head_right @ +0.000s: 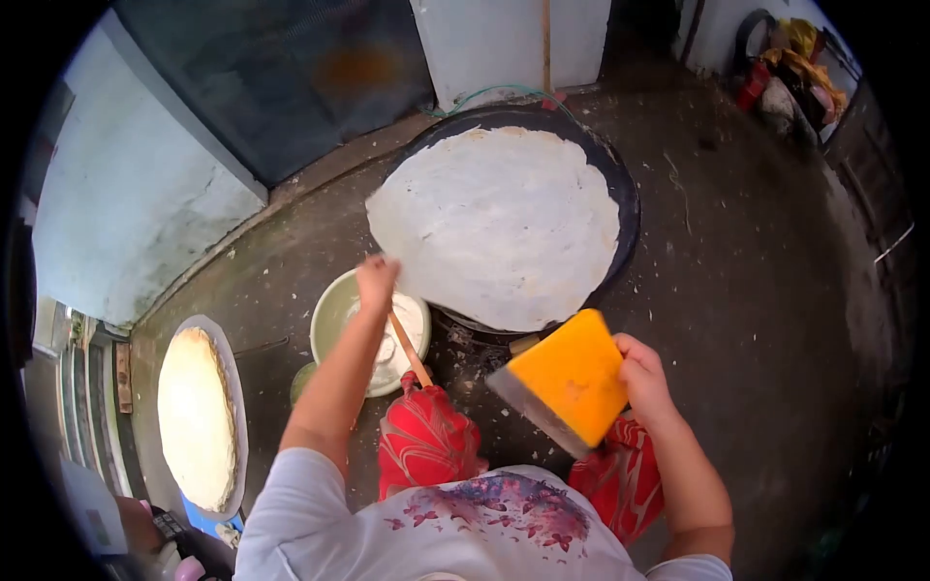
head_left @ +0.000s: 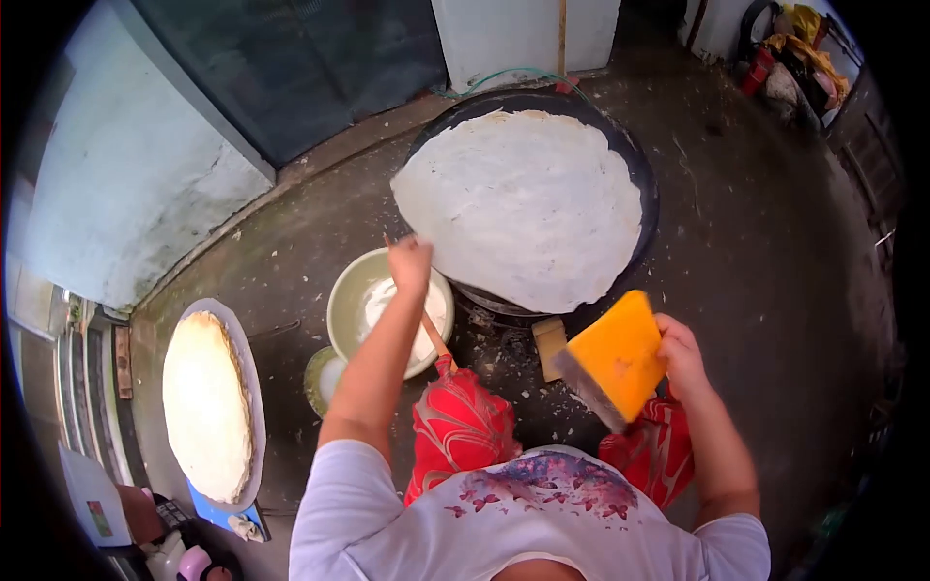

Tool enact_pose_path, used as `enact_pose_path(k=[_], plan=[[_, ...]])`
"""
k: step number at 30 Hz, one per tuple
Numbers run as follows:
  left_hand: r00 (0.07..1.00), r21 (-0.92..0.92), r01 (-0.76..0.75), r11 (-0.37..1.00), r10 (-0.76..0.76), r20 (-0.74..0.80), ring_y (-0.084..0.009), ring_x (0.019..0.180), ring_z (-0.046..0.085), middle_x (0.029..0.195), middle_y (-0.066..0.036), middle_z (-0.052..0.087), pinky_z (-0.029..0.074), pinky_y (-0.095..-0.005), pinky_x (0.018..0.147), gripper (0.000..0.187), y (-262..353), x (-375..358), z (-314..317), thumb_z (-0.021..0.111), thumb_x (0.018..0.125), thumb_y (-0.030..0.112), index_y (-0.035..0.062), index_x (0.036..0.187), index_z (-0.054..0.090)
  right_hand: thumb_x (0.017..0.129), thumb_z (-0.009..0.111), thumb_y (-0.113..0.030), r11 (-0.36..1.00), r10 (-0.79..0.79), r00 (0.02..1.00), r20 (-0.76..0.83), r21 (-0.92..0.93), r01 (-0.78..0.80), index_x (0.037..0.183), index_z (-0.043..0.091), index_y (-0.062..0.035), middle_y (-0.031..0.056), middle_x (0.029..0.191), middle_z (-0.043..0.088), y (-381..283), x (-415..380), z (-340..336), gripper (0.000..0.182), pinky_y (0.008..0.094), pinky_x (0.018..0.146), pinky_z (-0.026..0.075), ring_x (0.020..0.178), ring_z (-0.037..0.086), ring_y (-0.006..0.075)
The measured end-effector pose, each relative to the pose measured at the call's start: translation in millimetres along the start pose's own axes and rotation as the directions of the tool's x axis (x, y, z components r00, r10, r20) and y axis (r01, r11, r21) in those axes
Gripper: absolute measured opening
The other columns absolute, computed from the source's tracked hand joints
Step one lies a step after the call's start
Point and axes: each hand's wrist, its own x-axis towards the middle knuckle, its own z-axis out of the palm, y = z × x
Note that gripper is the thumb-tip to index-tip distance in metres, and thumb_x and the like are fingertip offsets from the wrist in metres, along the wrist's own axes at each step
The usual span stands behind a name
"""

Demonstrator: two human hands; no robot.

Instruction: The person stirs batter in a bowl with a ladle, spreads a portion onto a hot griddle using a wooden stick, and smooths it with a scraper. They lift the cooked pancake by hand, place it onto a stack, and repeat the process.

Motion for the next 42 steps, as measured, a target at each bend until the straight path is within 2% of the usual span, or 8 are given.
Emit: enact_pose_path(k=[3, 10, 14, 22, 27, 33, 38, 42], plan=[[0.926, 0.175, -0.357, 0.918, 0.373, -0.066, -0.0378, 0.064, 0.055, 0.065, -0.02, 0.055, 0.043, -0.0418, 0.057, 0.015, 70, 36, -54, 0.056, 0.068, 0.016, 0.0008, 0.069, 0.059, 0.08, 0.04, -0.004, 0.668, -0.373, 0.922, 0.107, -0.658, 0.347, 0.1, 0.057, -0.0017, 0.0119, 0.082, 0.063, -5, 22, 10, 0.026, 0.0257, 0.067, 0.045, 0.073, 0.059, 0.0166], [0.68, 0.242, -0.733, 0.636, 0.689, 0.25, -0.013, 0.061, 0.053, 0.071, -0.007, 0.056, 0.044, -0.027, 0.06, 0.014, 199, 17, -227, 0.06, 0.076, 0.008, -0.0035, 0.083, 0.058, 0.074, 0.065, -0.016, 0.345, -0.68, 0.672, 0.294, -0.68, 0.647, 0.119, 0.049, -0.0072, 0.0143, 0.104, 0.059, -74, 116, 107, 0.048, 0.0298, 0.08, 0.045, 0.097, 0.058, 0.025], [0.618, 0.237, -0.786, 0.571, 0.722, 0.312, -0.0092, 0.06, 0.045, 0.074, -0.002, 0.05, 0.037, -0.023, 0.054, 0.008, 226, -35, -316, 0.058, 0.077, 0.005, -0.0025, 0.08, 0.056, 0.067, 0.071, -0.02, 0.136, -0.771, 0.541, 0.335, -0.744, 0.654, 0.132, 0.031, -0.0172, 0.0164, 0.115, 0.053, -124, 160, 193, 0.077, 0.036, 0.085, 0.042, 0.102, 0.052, 0.0336], [0.896, 0.454, -0.42, 0.786, 0.44, 0.067, -0.0118, 0.061, 0.05, 0.071, -0.007, 0.059, 0.042, -0.0259, 0.059, 0.014, 110, -8, -441, 0.061, 0.075, 0.009, -0.0016, 0.084, 0.06, 0.075, 0.061, -0.017, 0.212, -0.646, 0.519, 0.56, -0.522, 0.826, 0.083, 0.065, -0.009, 0.0108, 0.09, 0.063, -125, 190, 344, 0.012, 0.032, 0.074, 0.045, 0.084, 0.059, 0.0254], [0.917, 0.431, -0.182, 0.884, 0.311, -0.25, -0.0094, 0.065, 0.054, 0.072, -0.006, 0.063, 0.043, -0.0244, 0.062, 0.015, 46, 16, -530, 0.06, 0.075, 0.008, 0.0003, 0.088, 0.062, 0.078, 0.055, -0.026, -0.152, -0.793, 0.062, 0.606, -0.297, 0.943, 0.087, 0.063, -0.0137, 0.0088, 0.083, 0.063, -169, 118, 447, 0.017, 0.036, 0.068, 0.046, 0.076, 0.059, 0.027], [0.439, 0.317, -0.458, 0.83, 0.522, -0.731, -0.0106, 0.068, 0.058, 0.088, -0.008, 0.064, 0.045, -0.0216, 0.063, 0.02, 35, -106, -606, 0.054, 0.079, 0.003, 0.0017, 0.098, 0.061, 0.072, 0.055, 0.003, -0.421, -0.82, -0.429, 0.38, 0.109, 0.901, 0.082, 0.062, 0.0, 0.0143, 0.076, 0.061, -159, -19, 507, 0.012, 0.0294, 0.062, 0.048, 0.07, 0.061, 0.0272], [0.301, 0.641, -0.142, 0.754, 0.65, -0.698, -0.0158, 0.094, 0.058, 0.101, -0.009, 0.062, 0.043, -0.0265, 0.083, 0.024, -73, -218, -581, 0.052, 0.078, -0.004, 0.0023, 0.1, 0.059, 0.075, 0.057, -0.014, -0.129, -0.693, -0.242, 0.679, 0.214, 0.968, 0.091, 0.064, -0.0202, 0.0055, 0.097, 0.061, -34, -9, 527, 0.018, 0.0312, 0.065, 0.05, 0.076, 0.061, 0.0234], [0.537, 0.596, 0.083, 0.799, 0.468, -0.702, -0.0268, 0.105, 0.053, 0.104, -0.013, 0.059, 0.04, -0.0339, 0.09, 0.029, -177, -270, -540, 0.053, 0.069, -0.01, 0.0032, 0.094, 0.059, 0.076, 0.059, -0.014, 0.099, -0.46, 0.001, 0.888, 0.05, 0.994, 0.109, 0.057, -0.0211, 0.007, 0.112, 0.055, 64, 4, 512, 0.034, 0.0351, 0.07, 0.049, 0.082, 0.06, 0.0279]])
